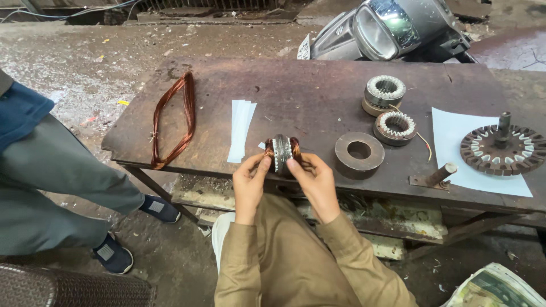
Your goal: The person winds copper wire around a motor stator core, tucks the ends into slots, and secures the winding with white tape. They also cut strips of white tape with scissors and handle a bundle of copper wire.
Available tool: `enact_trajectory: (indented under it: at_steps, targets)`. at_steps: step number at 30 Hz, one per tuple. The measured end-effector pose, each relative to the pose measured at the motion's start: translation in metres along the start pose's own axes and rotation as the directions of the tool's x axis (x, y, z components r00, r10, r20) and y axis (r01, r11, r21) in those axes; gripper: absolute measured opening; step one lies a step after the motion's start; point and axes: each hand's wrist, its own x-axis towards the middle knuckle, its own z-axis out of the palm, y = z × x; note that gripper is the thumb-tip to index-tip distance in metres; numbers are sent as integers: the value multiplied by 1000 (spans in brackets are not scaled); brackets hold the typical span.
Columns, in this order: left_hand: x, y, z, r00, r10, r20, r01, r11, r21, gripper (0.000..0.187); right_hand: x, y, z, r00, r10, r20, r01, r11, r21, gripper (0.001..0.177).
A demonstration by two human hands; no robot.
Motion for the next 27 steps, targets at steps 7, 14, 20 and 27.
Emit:
enact_trajectory:
  at_steps: [7,14,20,27]
  targets:
    - [-6,16,18,998,51,42,-53,998,35,31,17,15,-12,1000,12,-4,-12,1000,-22,22]
    - [-1,72,41,827,409,386,-562,588,582,24,2,-24,-15,929,-356,-99,280,854,-439,28]
    - [25,98,20,644,166,747,-684,562,465,22,17,-61,-31,907,-81,414,351,691,-632,33]
    - [10,80,2,592,419,689,-804,375,462,22,26,-55,-41,773,-203,601,601,540,-590,19]
